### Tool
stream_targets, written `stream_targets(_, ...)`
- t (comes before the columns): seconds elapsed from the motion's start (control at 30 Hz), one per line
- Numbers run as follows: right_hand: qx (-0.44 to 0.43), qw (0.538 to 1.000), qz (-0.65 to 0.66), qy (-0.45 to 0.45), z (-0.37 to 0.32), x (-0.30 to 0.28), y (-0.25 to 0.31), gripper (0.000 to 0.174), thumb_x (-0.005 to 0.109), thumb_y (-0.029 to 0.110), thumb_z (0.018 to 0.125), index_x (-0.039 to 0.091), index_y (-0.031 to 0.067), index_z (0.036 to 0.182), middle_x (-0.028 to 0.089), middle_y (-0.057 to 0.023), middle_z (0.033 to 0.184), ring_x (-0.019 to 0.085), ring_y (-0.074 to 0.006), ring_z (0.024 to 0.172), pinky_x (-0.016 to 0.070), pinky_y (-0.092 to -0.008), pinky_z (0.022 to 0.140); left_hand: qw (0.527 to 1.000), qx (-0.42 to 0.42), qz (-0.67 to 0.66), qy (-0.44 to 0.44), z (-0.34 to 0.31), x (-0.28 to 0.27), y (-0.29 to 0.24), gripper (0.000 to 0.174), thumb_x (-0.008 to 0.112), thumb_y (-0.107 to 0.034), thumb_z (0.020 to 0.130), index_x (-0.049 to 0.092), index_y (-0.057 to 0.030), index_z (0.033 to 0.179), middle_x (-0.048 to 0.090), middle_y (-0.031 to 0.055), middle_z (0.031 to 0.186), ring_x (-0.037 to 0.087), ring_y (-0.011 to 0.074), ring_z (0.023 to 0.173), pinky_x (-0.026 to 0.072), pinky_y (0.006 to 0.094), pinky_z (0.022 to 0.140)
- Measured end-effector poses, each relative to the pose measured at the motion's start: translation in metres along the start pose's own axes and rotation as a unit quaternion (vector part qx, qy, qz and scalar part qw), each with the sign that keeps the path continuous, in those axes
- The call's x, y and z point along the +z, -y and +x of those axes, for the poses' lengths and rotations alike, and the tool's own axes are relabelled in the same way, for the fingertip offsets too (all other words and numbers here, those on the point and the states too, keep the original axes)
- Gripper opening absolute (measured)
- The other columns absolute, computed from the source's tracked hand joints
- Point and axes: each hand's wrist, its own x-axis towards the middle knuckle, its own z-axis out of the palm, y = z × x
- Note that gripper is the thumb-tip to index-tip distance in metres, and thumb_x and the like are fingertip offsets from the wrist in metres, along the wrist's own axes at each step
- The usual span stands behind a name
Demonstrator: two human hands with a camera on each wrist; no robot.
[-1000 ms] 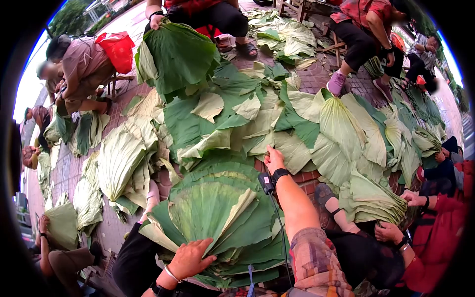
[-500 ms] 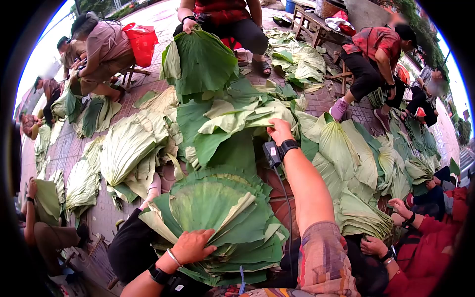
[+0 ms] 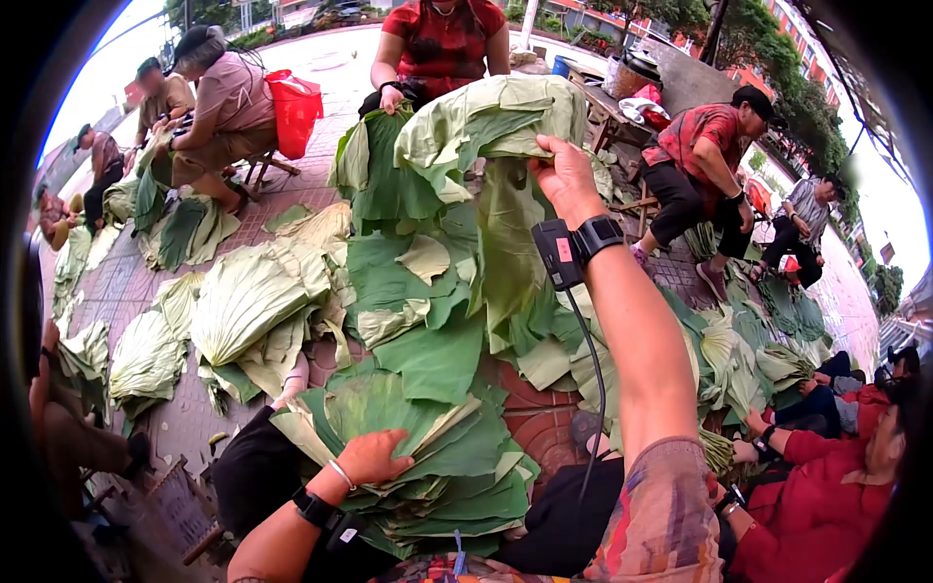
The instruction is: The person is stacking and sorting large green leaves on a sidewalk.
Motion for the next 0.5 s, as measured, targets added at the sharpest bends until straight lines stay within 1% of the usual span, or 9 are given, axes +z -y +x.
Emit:
stream_targets(0.07, -0.011, 1.000, 0.004, 0.011, -0.015, 0.014, 0.010, 0.008, 0.061, 0.000, 0.073, 0.055, 0.0035, 0.078, 0.055, -0.0069, 0.075, 0.052, -0.0196, 0.070, 0.0431, -0.0316, 0.054, 0.997, -0.045, -0.055, 0.005, 0.006, 0.000, 0.002, 0.060, 0.059, -0.038, 0.076, 0.040, -0.0030, 0.120, 0.056, 0.0217, 0.103, 0.056, 0.0344, 0.091, 0.0449, 0.0403, 0.079)
stream_targets(0.17, 0.009, 1.000, 0.027, 0.009, -0.041, 0.040, 0.014, 0.010, 0.060, 0.000, 0.072, 0.056, 0.0043, 0.080, 0.056, -0.0071, 0.078, 0.053, -0.0202, 0.072, 0.0438, -0.0315, 0.057, 0.984, -0.035, -0.164, -0.067, 0.017, 0.010, 0.013, 0.065, 0.061, -0.038, 0.076, 0.037, -0.0017, 0.123, 0.055, 0.0236, 0.105, 0.057, 0.0337, 0.092, 0.0448, 0.0385, 0.080)
stream_targets(0.2, 0.009, 1.000, 0.027, 0.010, -0.048, 0.048, 0.015, 0.010, 0.060, 0.000, 0.072, 0.056, 0.0043, 0.080, 0.056, -0.0071, 0.078, 0.053, -0.0202, 0.072, 0.0438, -0.0315, 0.057, 0.983, -0.035, -0.164, -0.068, 0.018, 0.008, 0.011, 0.065, 0.061, -0.038, 0.076, 0.037, -0.0017, 0.123, 0.055, 0.0236, 0.105, 0.057, 0.0337, 0.092, 0.0448, 0.0385, 0.080)
stream_targets(0.27, 0.028, 0.998, 0.017, 0.056, -0.064, 0.064, 0.012, 0.011, 0.060, 0.000, 0.073, 0.056, 0.0032, 0.083, 0.057, -0.0088, 0.082, 0.055, -0.0211, 0.076, 0.0456, -0.0332, 0.062, 0.954, -0.033, -0.275, -0.112, 0.021, 0.001, 0.009, 0.071, 0.061, -0.036, 0.076, 0.028, -0.0009, 0.129, 0.053, 0.0250, 0.109, 0.058, 0.0335, 0.091, 0.0470, 0.0402, 0.075)
stream_targets(0.3, 0.048, 0.994, 0.029, 0.091, -0.083, 0.080, 0.011, 0.022, 0.060, 0.000, 0.073, 0.054, 0.0024, 0.094, 0.058, -0.0075, 0.089, 0.055, -0.0191, 0.079, 0.0434, -0.0300, 0.066, 0.954, -0.033, -0.274, -0.112, 0.024, 0.002, 0.009, 0.071, 0.061, -0.036, 0.076, 0.028, -0.0009, 0.129, 0.053, 0.0250, 0.109, 0.058, 0.0335, 0.091, 0.0470, 0.0402, 0.075)
stream_targets(0.37, 0.074, 0.987, 0.063, 0.131, -0.101, 0.096, -0.003, 0.026, 0.057, -0.001, 0.075, 0.051, -0.0005, 0.100, 0.057, -0.0101, 0.095, 0.056, -0.0206, 0.084, 0.0457, -0.0325, 0.075, 0.882, -0.034, -0.448, -0.141, 0.028, 0.001, 0.012, 0.073, 0.063, -0.035, 0.077, 0.026, -0.0026, 0.131, 0.047, 0.0220, 0.119, 0.056, 0.0294, 0.096, 0.0461, 0.0374, 0.076)
stream_targets(0.4, 0.093, 0.980, 0.081, 0.155, -0.111, 0.104, -0.009, 0.026, 0.055, -0.001, 0.076, 0.050, -0.0016, 0.102, 0.057, -0.0109, 0.097, 0.056, -0.0211, 0.086, 0.0461, -0.0333, 0.078, 0.883, -0.034, -0.445, -0.142, 0.027, -0.005, 0.011, 0.073, 0.063, -0.035, 0.077, 0.026, -0.0026, 0.131, 0.047, 0.0220, 0.119, 0.056, 0.0294, 0.096, 0.0461, 0.0374, 0.076)
stream_targets(0.47, 0.118, 0.971, 0.095, 0.186, -0.140, 0.123, -0.017, 0.026, 0.054, -0.001, 0.077, 0.049, -0.0032, 0.103, 0.057, -0.0115, 0.098, 0.056, -0.0217, 0.088, 0.0462, -0.0341, 0.081, 0.833, -0.034, -0.529, -0.155, 0.022, -0.021, 0.008, 0.063, 0.057, -0.034, 0.082, 0.029, -0.0059, 0.130, 0.042, 0.0161, 0.125, 0.049, 0.0248, 0.105, 0.0432, 0.0363, 0.078)
stream_targets(0.5, 0.132, 0.968, 0.098, 0.191, -0.158, 0.134, -0.016, 0.027, 0.053, 0.000, 0.078, 0.049, -0.0034, 0.105, 0.057, -0.0113, 0.099, 0.056, -0.0213, 0.088, 0.0464, -0.0334, 0.080, 0.797, -0.043, -0.574, -0.186, 0.024, -0.024, 0.011, 0.060, 0.055, -0.035, 0.083, 0.029, -0.0075, 0.130, 0.044, 0.0136, 0.122, 0.047, 0.0229, 0.106, 0.0421, 0.0343, 0.076)
